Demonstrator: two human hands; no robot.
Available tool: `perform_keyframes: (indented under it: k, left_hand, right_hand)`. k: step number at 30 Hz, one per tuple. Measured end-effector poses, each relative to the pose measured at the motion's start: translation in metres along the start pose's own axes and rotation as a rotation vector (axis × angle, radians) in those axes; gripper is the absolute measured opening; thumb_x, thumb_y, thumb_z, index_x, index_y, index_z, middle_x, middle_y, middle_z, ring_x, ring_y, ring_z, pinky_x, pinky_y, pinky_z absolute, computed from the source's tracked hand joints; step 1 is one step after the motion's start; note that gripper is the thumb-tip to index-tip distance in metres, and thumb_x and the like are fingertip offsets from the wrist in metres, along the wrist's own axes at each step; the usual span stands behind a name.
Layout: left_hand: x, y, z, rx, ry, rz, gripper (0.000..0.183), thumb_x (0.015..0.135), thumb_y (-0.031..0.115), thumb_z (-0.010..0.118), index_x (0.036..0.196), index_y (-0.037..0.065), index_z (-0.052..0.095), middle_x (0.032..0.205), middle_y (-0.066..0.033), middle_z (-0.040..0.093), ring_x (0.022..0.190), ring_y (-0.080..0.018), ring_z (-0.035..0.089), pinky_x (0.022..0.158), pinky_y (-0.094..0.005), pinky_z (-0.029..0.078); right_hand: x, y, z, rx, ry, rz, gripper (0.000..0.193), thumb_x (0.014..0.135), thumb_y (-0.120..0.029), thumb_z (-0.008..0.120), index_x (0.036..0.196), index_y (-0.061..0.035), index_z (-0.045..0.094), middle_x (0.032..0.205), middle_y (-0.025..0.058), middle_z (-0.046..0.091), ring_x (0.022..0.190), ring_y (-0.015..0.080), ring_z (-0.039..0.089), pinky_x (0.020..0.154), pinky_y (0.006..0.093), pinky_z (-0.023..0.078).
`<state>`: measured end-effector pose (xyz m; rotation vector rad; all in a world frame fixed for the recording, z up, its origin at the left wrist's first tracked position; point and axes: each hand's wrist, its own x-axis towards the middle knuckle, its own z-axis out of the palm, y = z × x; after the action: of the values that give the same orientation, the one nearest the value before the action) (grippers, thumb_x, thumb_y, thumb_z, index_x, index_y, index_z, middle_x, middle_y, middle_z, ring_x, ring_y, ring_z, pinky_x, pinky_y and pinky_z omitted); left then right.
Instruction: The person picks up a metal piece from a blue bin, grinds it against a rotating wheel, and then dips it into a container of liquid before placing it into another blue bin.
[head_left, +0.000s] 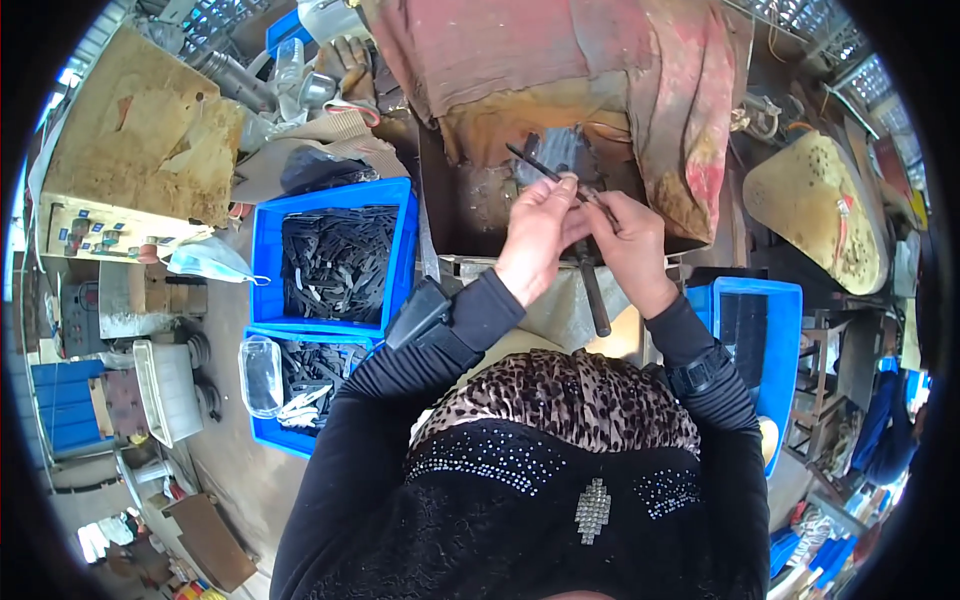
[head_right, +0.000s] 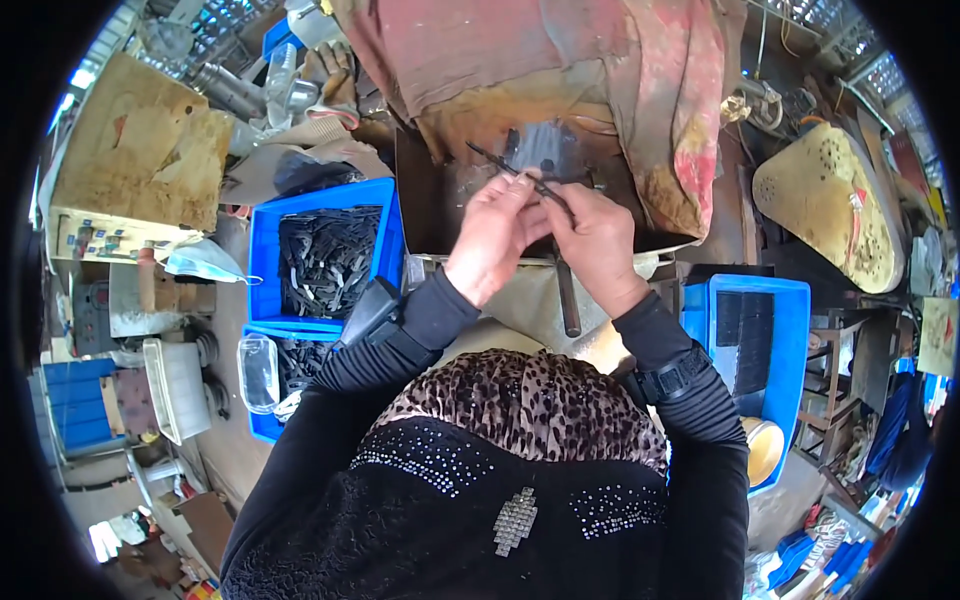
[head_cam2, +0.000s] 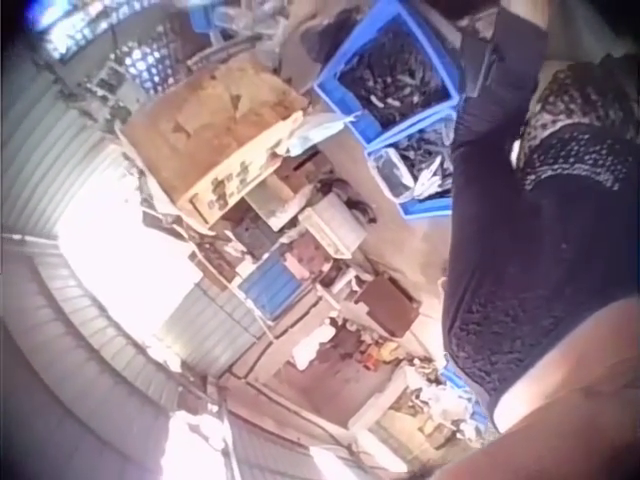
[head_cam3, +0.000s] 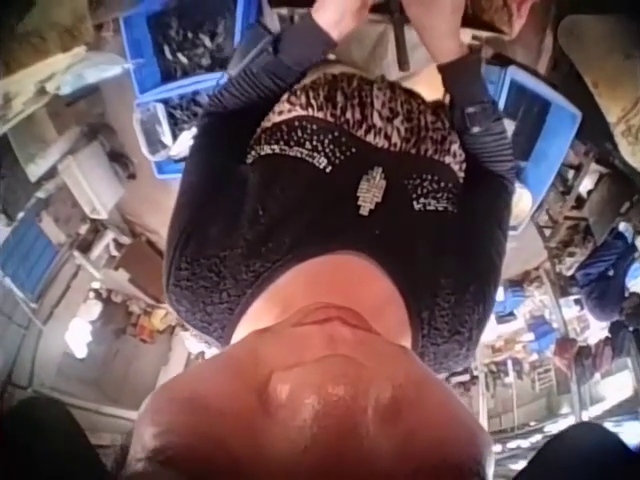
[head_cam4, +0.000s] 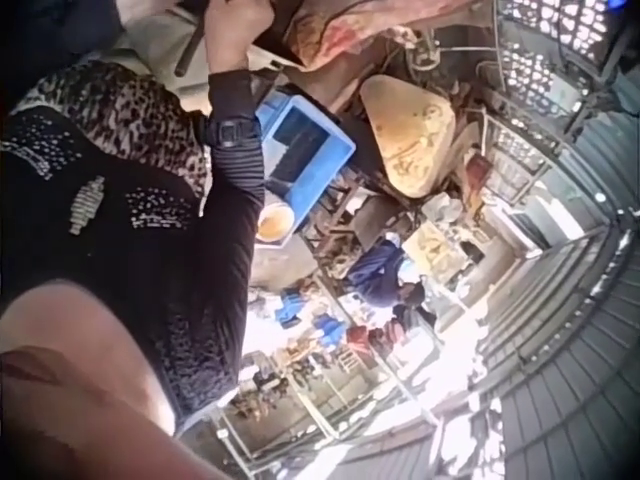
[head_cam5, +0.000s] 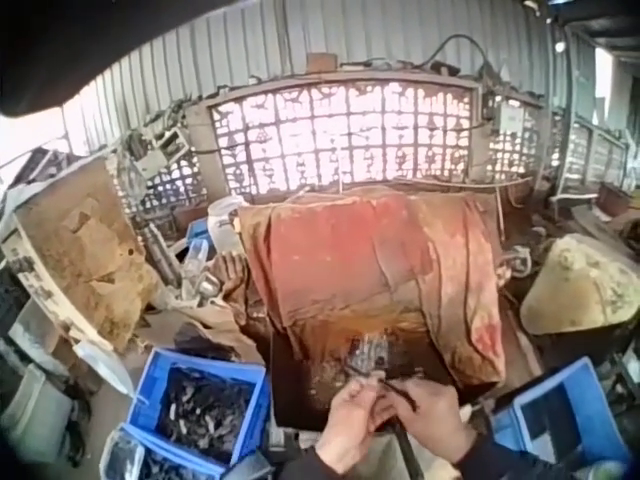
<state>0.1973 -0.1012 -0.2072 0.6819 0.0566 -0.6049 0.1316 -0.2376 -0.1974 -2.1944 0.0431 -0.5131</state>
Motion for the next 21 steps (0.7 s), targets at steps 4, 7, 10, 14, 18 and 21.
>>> perform_keyframes:
  k: [4, 7, 10, 14, 18, 21]
  left_hand:
    - [0.002, 0.013, -0.018, 0.129, 0.011, -0.292, 0.011, 0.096, 0.008, 0.049, 0.104, 0.008, 0.056, 0.091, -0.0093, 0.065, 0.076, -0.018, 0.066, 0.067, -0.0352, 0.058]
    - [0.022, 0.037, -0.045, 0.823, 0.009, 0.0, 0.016, 0.093, 0.005, 0.048, 0.104, 0.005, 0.059, 0.087, -0.0111, 0.066, 0.075, -0.0228, 0.067, 0.061, -0.0362, 0.054]
    - [0.056, 0.045, -0.097, 1.464, -0.011, 0.308, 0.02, 0.088, 0.004, 0.051, 0.105, 0.004, 0.062, 0.088, -0.0171, 0.067, 0.081, -0.032, 0.067, 0.068, -0.0406, 0.053]
    - [0.086, 0.037, -0.116, 1.931, -0.186, 0.427, 0.026, 0.082, 0.002, 0.054, 0.105, 0.006, 0.065, 0.095, -0.0215, 0.066, 0.09, -0.038, 0.064, 0.078, -0.042, 0.051]
    - [0.095, 0.024, -0.118, 1.947, -0.378, 0.333, 0.032, 0.08, -0.004, 0.053, 0.107, 0.006, 0.067, 0.097, -0.0216, 0.066, 0.091, -0.0371, 0.064, 0.081, -0.0384, 0.05]
    - [0.101, 0.022, -0.124, 1.921, -0.456, 0.316, 0.035, 0.079, -0.004, 0.053, 0.109, 0.008, 0.067, 0.098, -0.021, 0.066, 0.092, -0.0366, 0.064, 0.082, -0.0379, 0.05]
  right_hand:
    - [-0.013, 0.001, -0.005, -0.089, -0.046, -0.223, 0.026, 0.081, -0.011, 0.073, 0.103, 0.0003, 0.066, 0.087, 0.0121, 0.069, 0.074, 0.0151, 0.065, 0.067, 0.0274, 0.05]
    - [-0.037, 0.003, -0.019, 0.0, -0.167, -0.168, 0.032, 0.078, -0.013, 0.075, 0.106, -0.0004, 0.067, 0.091, 0.0148, 0.07, 0.076, 0.0227, 0.069, 0.07, 0.0296, 0.052]
    - [-0.067, 0.003, -0.032, 0.072, -0.51, 0.013, 0.036, 0.076, -0.017, 0.077, 0.108, -0.0047, 0.068, 0.091, 0.0133, 0.07, 0.077, 0.0273, 0.069, 0.07, 0.0302, 0.053]
    - [-0.083, 0.003, -0.028, -0.002, -0.568, -0.085, 0.036, 0.075, -0.02, 0.078, 0.108, -0.0099, 0.069, 0.092, 0.0126, 0.07, 0.076, 0.0281, 0.068, 0.069, 0.0314, 0.053]
    - [-0.09, 0.003, -0.029, -0.051, -0.529, -0.102, 0.036, 0.075, -0.022, 0.077, 0.109, -0.014, 0.069, 0.086, 0.01, 0.07, 0.072, 0.0281, 0.067, 0.065, 0.0336, 0.053]
    - [-0.09, 0.002, -0.029, -0.103, -0.531, -0.098, 0.035, 0.075, -0.022, 0.077, 0.108, -0.0147, 0.069, 0.08, 0.0085, 0.068, 0.069, 0.0283, 0.066, 0.062, 0.035, 0.052]
